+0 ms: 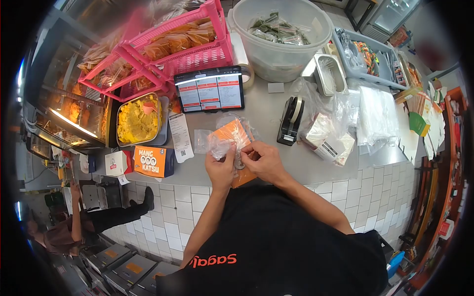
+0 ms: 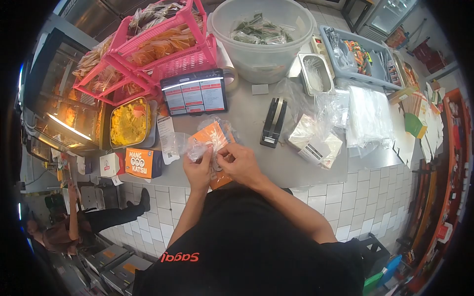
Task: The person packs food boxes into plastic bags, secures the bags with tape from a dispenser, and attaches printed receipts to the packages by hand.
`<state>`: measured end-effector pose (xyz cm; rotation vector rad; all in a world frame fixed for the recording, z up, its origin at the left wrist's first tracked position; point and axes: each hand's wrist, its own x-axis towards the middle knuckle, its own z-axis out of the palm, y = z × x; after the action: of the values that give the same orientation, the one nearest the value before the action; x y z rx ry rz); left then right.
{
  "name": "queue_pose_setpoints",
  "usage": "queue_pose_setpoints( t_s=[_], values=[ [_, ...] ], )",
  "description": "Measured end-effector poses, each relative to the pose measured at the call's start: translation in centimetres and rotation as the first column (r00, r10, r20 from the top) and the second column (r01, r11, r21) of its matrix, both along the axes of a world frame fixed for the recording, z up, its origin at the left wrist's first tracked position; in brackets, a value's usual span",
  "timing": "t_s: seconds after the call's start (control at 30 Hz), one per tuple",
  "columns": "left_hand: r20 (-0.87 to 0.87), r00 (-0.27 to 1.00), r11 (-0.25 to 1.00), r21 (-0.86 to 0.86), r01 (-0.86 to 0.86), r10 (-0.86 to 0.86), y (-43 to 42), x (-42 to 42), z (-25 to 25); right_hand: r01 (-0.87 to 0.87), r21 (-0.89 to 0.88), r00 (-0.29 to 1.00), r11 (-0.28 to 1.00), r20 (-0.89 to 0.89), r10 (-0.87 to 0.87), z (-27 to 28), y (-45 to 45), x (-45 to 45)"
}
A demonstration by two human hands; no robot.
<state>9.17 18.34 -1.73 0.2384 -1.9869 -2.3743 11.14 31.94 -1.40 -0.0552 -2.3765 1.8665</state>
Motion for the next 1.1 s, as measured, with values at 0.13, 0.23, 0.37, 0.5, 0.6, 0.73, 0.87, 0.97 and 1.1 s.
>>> queue_pose_setpoints(
  t_s=[0.13,0.23,0.37,0.5,0.6,0.73,0.87,0.97,1.1],
  values=[
    [0.004,1.0,1.0,0.006,0.014,-0.014,-0.3,0.0,-0.3,0.0,-0.007,1.0,1.0,0.011,0.0,0.0,0.0,-0.1],
    [-0.007,0.998,0.994,-0.08,0.068,-0.069,-0.6,0.0,-1.1,-0.045,-0.009,0.998,0.999,0.044,0.045,0.3,0.3,-0.7],
    [-0.097,0.983,0.956,-0.263,0.128,-0.158,-1.1,0.2,-1.4,-0.091,-0.087,0.984,0.992,0.148,0.103,0.7,1.1,-2.2],
    [-0.196,0.942,0.872,-0.465,0.155,-0.272,-2.1,-0.3,-2.5,-0.261,-0.167,0.907,0.951,0.296,0.3,0.2,2.3,-3.7],
    [-0.151,0.957,0.872,-0.464,0.153,-0.249,-2.2,-0.3,-2.1,-0.206,-0.263,0.888,0.942,0.353,0.293,-0.3,2.1,-3.8],
    [-0.137,0.97,0.906,-0.404,0.131,-0.201,-2.1,-0.6,-1.3,0.193,-0.535,0.889,0.823,0.451,0.084,-0.6,0.9,-2.5],
    [0.036,0.985,0.972,-0.163,0.17,-0.166,-2.8,-2.1,-1.4,-0.016,-0.401,0.97,0.916,0.217,0.113,-0.6,-0.1,0.9],
    [0.046,0.965,0.945,-0.197,0.262,-0.258,-2.5,-2.8,-1.3,-0.186,-0.13,0.937,0.974,0.275,0.216,0.5,0.4,1.4],
    [0.0,0.928,0.917,-0.148,0.369,-0.373,-4.8,-6.1,-1.3,-0.237,0.258,0.971,0.937,0.09,0.221,0.4,0.5,1.2]
  ],
)
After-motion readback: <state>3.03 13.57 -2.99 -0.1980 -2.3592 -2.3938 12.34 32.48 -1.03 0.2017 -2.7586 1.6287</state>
